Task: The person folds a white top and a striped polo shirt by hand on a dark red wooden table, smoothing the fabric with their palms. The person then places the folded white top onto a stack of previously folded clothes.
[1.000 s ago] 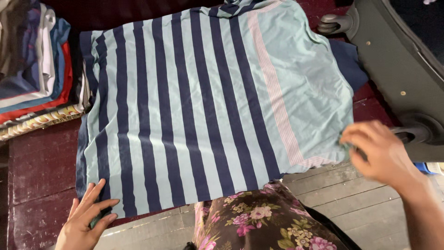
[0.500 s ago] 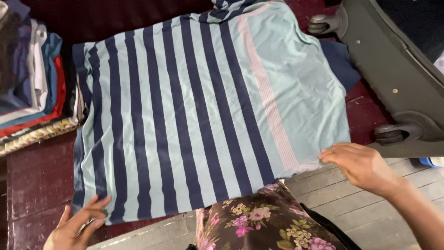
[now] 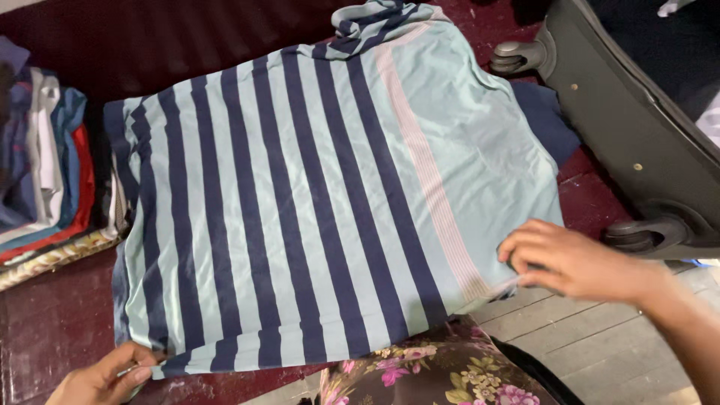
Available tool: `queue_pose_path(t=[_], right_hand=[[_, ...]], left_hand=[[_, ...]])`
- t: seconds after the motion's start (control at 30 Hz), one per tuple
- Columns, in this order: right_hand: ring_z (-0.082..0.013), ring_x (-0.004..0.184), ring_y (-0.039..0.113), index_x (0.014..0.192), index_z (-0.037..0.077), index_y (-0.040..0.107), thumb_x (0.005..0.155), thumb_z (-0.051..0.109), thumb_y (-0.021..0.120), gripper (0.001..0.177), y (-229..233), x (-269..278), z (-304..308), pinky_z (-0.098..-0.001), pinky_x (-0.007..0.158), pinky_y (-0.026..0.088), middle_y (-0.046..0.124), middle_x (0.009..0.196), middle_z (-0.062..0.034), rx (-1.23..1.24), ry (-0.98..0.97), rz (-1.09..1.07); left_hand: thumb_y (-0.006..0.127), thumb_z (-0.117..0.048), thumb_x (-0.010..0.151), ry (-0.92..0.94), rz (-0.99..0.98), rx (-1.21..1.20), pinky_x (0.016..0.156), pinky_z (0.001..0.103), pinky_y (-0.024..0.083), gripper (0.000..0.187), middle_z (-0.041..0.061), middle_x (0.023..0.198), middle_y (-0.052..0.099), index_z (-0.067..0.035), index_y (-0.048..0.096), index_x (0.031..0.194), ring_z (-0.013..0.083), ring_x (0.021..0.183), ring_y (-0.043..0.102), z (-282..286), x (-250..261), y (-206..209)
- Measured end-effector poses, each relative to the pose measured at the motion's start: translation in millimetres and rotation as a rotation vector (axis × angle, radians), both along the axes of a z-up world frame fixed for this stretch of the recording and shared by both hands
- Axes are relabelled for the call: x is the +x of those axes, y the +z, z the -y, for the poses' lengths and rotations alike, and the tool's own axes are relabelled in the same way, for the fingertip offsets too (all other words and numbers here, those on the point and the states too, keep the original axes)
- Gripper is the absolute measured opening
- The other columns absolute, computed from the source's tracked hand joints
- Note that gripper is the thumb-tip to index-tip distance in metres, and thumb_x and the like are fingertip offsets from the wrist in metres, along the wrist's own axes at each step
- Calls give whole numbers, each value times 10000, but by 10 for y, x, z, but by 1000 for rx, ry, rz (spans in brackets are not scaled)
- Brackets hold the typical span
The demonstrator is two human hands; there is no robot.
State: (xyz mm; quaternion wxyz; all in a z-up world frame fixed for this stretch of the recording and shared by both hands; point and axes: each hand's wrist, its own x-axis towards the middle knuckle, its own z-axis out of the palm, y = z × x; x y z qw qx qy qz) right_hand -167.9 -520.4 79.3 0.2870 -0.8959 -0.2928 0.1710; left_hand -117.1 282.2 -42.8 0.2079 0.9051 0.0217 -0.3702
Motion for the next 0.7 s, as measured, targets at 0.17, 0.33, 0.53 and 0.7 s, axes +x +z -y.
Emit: queue_pose_path(t=[0.17,0.33,0.53,0.7], right_hand=[[-120,755,591,929,145,584,933,320,680,200,199,692,119,-312,722,509,663,807,8,-185,-267,-663],[-72,834,575,1001,80,624,954,249,679,183,-298,1733,529,-264,771,482,618,879,44,439,-182,-699],[-125,1008,680,1243,25,685,1018,449,517,508,-445,2040,609,-304,875,528,735,1098,-32,585,-671,-817],[-140,1205,593,1371,82,628,780,235,753,623,-341,1898,639,-303,1000,442,674,1302,-31,332,-375,-475]], left_hand=[[583,-168,1017,-93,-120,6,722,376,497,138,141,889,638,-117,607,1143,232,785,548,-181,520,233],[657,-140,1010,169,162,-411,729,398,491,183,162,934,630,-37,597,1148,233,848,593,169,1214,463],[801,-317,850,189,242,55,968,429,486,517,160,1195,733,-76,674,1289,291,1128,667,1457,1483,933],[762,-348,863,25,326,183,980,441,533,488,215,1116,788,-109,727,1287,324,1065,737,1410,1504,926]])
